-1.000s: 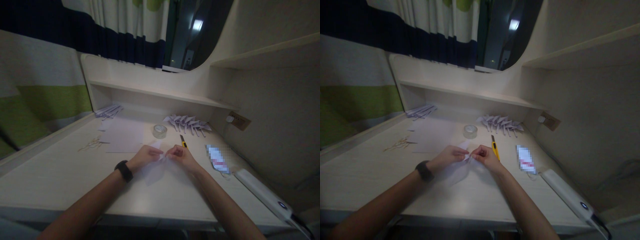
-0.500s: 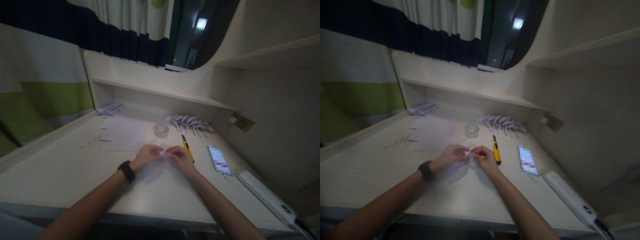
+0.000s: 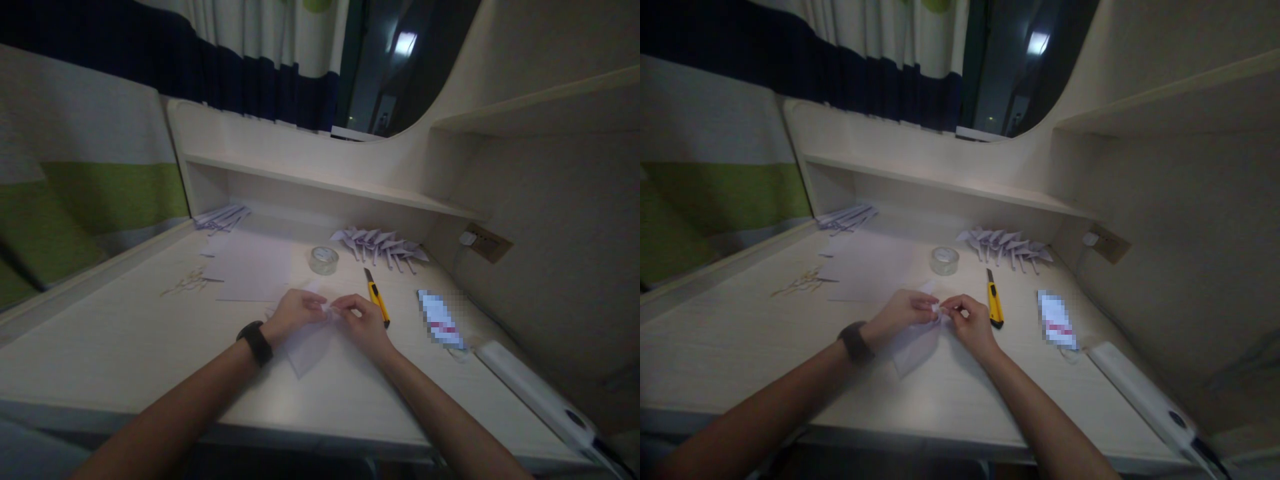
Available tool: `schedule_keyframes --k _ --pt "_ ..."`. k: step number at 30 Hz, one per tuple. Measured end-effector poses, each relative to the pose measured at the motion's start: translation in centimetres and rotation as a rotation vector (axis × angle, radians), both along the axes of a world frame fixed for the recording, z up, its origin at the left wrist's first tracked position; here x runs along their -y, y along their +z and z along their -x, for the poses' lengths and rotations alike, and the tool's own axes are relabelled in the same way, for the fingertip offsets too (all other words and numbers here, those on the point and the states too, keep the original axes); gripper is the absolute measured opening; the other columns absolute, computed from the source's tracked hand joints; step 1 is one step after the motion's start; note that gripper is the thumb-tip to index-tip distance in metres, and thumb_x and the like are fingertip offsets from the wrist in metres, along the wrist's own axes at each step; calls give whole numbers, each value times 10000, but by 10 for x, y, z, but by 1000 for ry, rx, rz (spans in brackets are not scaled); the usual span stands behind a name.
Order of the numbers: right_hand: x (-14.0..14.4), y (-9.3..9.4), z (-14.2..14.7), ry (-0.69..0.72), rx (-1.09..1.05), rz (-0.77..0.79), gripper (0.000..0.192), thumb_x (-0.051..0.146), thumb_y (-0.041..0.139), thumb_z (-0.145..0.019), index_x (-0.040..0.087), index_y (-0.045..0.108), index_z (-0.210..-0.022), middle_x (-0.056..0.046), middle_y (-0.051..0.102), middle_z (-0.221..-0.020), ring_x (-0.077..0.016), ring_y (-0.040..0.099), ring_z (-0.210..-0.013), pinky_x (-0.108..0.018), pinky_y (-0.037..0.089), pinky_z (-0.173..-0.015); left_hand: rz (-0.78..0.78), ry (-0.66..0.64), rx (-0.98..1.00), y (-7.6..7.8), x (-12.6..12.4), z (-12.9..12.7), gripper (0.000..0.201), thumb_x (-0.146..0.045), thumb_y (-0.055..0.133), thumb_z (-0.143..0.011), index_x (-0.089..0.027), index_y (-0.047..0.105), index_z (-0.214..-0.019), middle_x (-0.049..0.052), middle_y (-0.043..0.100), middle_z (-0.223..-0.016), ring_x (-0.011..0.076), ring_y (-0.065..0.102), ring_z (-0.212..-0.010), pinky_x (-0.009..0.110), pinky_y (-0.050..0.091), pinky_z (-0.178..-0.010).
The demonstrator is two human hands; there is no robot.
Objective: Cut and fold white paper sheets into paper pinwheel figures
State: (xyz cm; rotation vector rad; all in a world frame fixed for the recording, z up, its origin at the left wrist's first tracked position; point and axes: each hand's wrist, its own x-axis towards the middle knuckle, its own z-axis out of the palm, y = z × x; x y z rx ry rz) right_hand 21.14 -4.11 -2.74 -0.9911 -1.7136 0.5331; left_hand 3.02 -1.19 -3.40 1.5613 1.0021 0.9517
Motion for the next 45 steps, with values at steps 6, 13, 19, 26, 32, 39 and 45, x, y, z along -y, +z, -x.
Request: schedule_keyframes --k 6,13,19,26,32,39,45 --pt "3 0 -4 -22 175 -215 165 86 531 -810 203 648 -818 -38 680 -813 -174 625 -781 -307 490 -727 45 -31 42 1 1 0 412 -205 743 -571 -72 676 -956 51 671 -679 139 584 -571 245 425 -532" --pt "4 0 -5 2 264 -293 196 53 506 -809 207 626 -827 -36 672 -821 -172 615 -790 -308 487 -732 52 -29 42 7 5 0 402 -198 736 -566 -80 672 -945 60 683 -695 169 620 -628 268 453 -573" --pt "5 1 -5 5 273 -296 197 62 493 -816 211 621 -830 -43 667 -825 -180 607 -792 -325 485 -737 64 -36 62 10 6 0 404 -203 745 -571 -72 664 -944 62 682 -697 172 626 -631 274 457 -580" --pt "3 -3 -5 13 343 -356 195 83 471 -826 218 610 -842 -51 667 -831 -187 601 -793 -338 486 -720 64 -42 48 9 6 0 429 -213 738 -583 -70 651 -977 70 687 -716 182 635 -657 275 455 -585" --pt "1 -6 -6 18 393 -445 192 87 465 -831 216 601 -873 -61 668 -848 -191 601 -801 -340 488 -715 59 -33 33 10 5 -1 412 -199 730 -574 -67 652 -957 39 656 -666 152 600 -595 254 431 -551" --pt "1 -9 -8 30 577 -516 188 87 472 -807 204 589 -896 -70 660 -854 -199 587 -817 -338 491 -720 14 -19 -24 6 5 -2 403 -199 714 -585 -72 659 -964 57 674 -695 176 623 -635 261 439 -561" --pt "2 -13 -7 13 648 -529 242 44 442 -770 192 569 -914 -93 638 -865 -220 565 -834 -358 487 -723 8 2 -48 1 3 -4 404 -214 723 -586 -90 658 -965 66 689 -717 187 639 -657 270 459 -581"
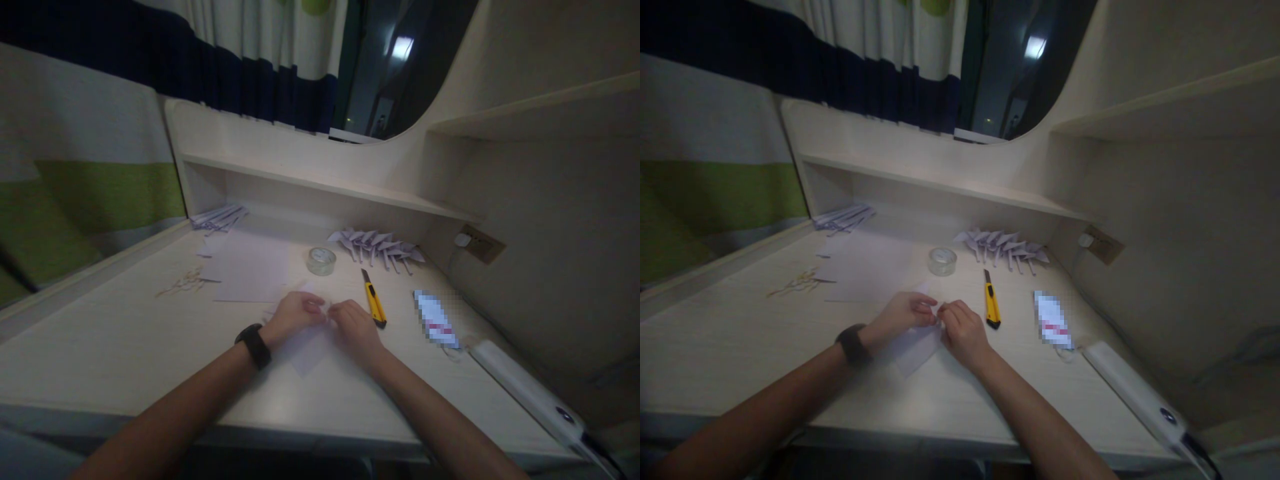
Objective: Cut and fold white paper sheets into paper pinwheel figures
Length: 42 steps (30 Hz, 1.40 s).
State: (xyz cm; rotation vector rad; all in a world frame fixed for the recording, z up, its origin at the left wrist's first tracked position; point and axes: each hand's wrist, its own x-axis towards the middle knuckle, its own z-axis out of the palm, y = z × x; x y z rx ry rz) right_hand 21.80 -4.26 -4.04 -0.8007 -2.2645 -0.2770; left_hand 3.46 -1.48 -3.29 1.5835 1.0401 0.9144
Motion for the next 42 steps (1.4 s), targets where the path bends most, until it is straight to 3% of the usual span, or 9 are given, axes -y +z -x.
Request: schedule_keyframes --k 8,15,18,23,28,34,42 --pt "-4 -7 1 1 -134 -15 214 75 456 -776 217 549 -906 -78 629 -842 -218 569 -809 -368 486 -682 71 13 144 4 5 -1 409 -188 723 -583 -95 617 -967 63 686 -709 173 641 -658 261 464 -581" --pt "2 -5 3 -2 -62 -9 223 51 451 -777 201 582 -878 -85 630 -841 -218 561 -817 -359 485 -694 69 4 163 3 6 -3 374 -170 710 -566 -95 595 -914 44 669 -646 147 609 -584 239 430 -540" --pt "5 2 7 1 -183 105 172 79 505 -773 210 602 -827 -68 646 -839 -207 577 -820 -355 485 -724 70 5 173 7 6 -2 380 -176 703 -562 -97 592 -917 27 658 -619 133 588 -549 232 413 -527" --pt "3 10 11 71 -548 481 47 198 669 -729 208 628 -706 -69 663 -930 -201 617 -887 -353 497 -792 47 39 164 12 6 0 342 -151 668 -570 -110 589 -900 11 653 -597 135 592 -536 230 419 -520" --pt "-3 6 11 212 -796 758 153 299 762 -645 197 664 -703 -83 686 -946 -222 640 -908 -382 507 -828 28 47 152 9 5 0 341 -128 654 -572 -108 577 -904 21 656 -594 146 603 -535 238 433 -516" --pt "-6 3 10 254 -908 895 229 265 805 -586 209 688 -775 -44 707 -861 -188 656 -785 -355 524 -774 80 32 190 5 6 -1 400 -149 690 -561 -118 542 -932 38 671 -611 177 631 -550 270 461 -531" --pt "-6 2 10 252 -997 969 246 229 822 -545 203 689 -751 -38 708 -889 -175 652 -795 -328 516 -770 18 90 104 3 3 0 340 -148 709 -562 -137 560 -868 42 681 -632 191 649 -585 275 475 -545"
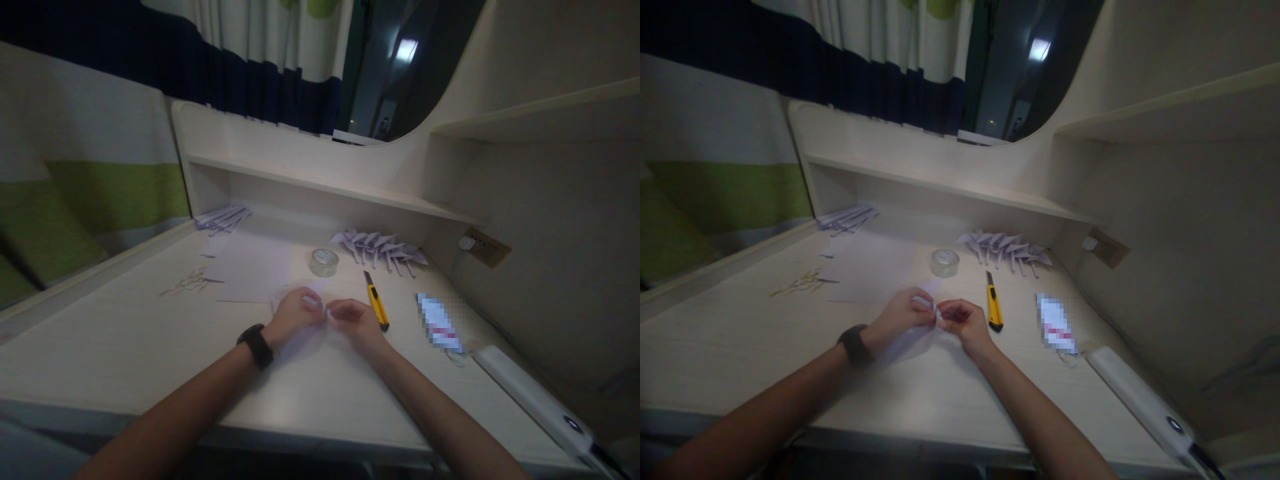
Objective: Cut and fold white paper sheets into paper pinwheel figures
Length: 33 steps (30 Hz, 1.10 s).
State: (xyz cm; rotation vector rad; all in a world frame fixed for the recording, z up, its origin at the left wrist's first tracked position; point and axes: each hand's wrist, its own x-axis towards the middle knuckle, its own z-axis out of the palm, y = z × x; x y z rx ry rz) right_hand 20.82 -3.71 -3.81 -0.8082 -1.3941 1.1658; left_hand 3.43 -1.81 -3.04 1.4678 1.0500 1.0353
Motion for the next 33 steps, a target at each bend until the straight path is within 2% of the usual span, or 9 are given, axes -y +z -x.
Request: schedule_keyframes --k 7,17,22,27,30,33 --pt "-2 -2 -1 18 -27 66 267 176 827 -508 198 700 -742 -32 707 -880 -157 638 -777 -294 506 -755 -116 12 -106 -4 -1 0 230 -153 671 -609 -159 547 -803 28 680 -635 187 656 -607 269 474 -564" --pt "-1 -2 -1 1 21 69 287 202 829 -504 201 700 -760 -24 687 -814 -146 609 -695 -272 507 -656 -173 -10 -127 -12 -5 -1 225 -126 654 -602 -169 520 -777 18 672 -638 173 644 -600 247 454 -542" --pt "-2 -2 -1 -16 36 82 302 212 834 -491 199 697 -760 -10 660 -731 -125 569 -619 -240 484 -572 -115 -59 -67 -10 -4 -2 240 -112 639 -596 -166 521 -798 11 656 -616 164 624 -560 235 432 -507" --pt "-2 0 -1 -47 63 50 284 222 825 -508 195 690 -756 5 639 -691 -103 533 -559 -223 453 -524 21 -116 61 2 3 -5 263 -134 638 -606 -165 500 -827 -17 612 -572 131 572 -484 222 402 -474" --pt "-1 3 0 -97 122 -22 241 235 802 -549 193 688 -757 -9 642 -732 -112 555 -585 -234 469 -548 97 -122 91 8 6 -5 287 -173 656 -614 -162 495 -852 -32 586 -545 117 542 -455 208 371 -456" --pt "1 6 2 -144 202 -121 210 258 783 -580 190 689 -754 -36 642 -825 -135 595 -659 -258 501 -605 108 -122 106 10 6 -4 322 -226 688 -615 -161 488 -860 -15 606 -570 114 540 -460 207 366 -456"
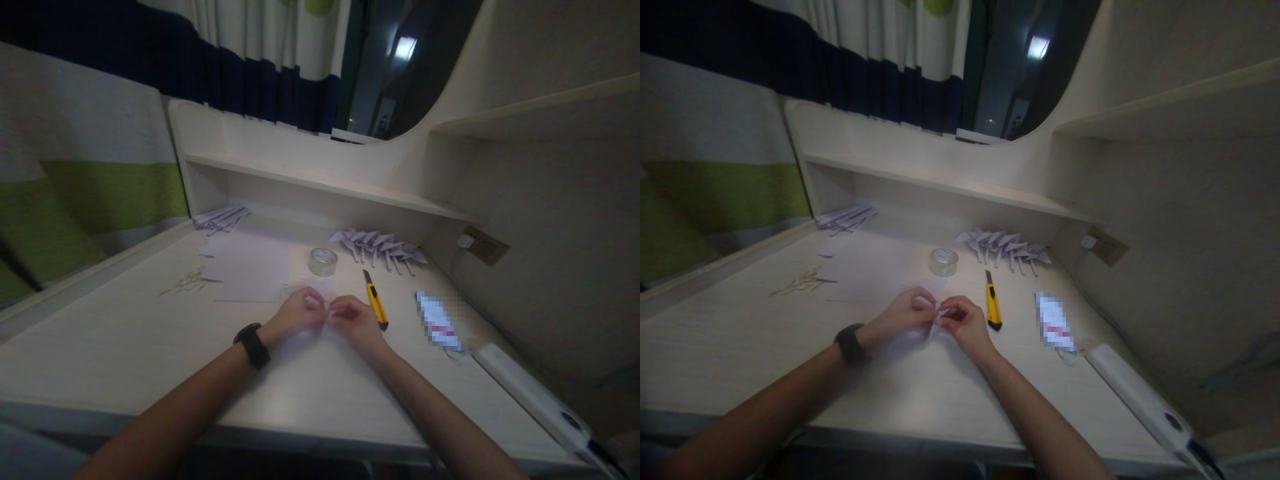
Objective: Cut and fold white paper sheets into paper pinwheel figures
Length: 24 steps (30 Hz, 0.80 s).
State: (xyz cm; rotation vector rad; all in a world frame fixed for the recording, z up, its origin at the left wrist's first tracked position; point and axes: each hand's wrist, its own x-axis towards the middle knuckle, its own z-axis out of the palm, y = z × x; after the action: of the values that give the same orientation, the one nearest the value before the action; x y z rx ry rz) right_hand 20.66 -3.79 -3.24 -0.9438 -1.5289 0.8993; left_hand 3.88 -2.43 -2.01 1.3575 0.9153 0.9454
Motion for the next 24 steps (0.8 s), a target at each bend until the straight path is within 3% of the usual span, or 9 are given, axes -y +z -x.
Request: schedule_keyframes --k 7,12,15,18,24 --pt "-1 7 -10 -122 232 -152 184 247 736 -662 195 663 -823 -43 633 -876 -139 600 -669 -242 474 -553 -1 7 21 -4 -3 1 309 -252 685 -643 -161 483 -858 -7 597 -555 117 535 -451 215 370 -448" --pt "-3 9 -18 -103 511 -330 203 171 681 -707 216 673 -905 -58 661 -978 -199 593 -941 -329 466 -817 28 -14 81 -10 -5 0 288 -298 685 -673 -159 499 -844 -26 557 -528 103 509 -433 206 356 -430" --pt "-3 5 -18 -130 628 -280 155 143 628 -738 207 677 -870 -45 688 -870 -180 619 -807 -314 473 -763 57 -30 68 -7 -4 1 254 -293 660 -704 -160 509 -859 -74 472 -462 65 413 -373 175 275 -392" --pt "0 1 -16 -157 739 -273 126 152 611 -753 199 681 -847 -44 690 -804 -177 622 -737 -296 467 -705 25 -39 -51 -2 -3 3 244 -226 639 -705 -159 522 -908 -104 419 -430 50 350 -343 163 221 -379" --pt "1 -4 -15 -190 838 -342 107 179 595 -772 196 675 -842 -61 684 -807 -191 612 -756 -301 458 -712 -228 77 -373 3 -10 14 188 -299 607 -733 -145 606 -840 3 609 -549 102 501 -427 200 322 -431"
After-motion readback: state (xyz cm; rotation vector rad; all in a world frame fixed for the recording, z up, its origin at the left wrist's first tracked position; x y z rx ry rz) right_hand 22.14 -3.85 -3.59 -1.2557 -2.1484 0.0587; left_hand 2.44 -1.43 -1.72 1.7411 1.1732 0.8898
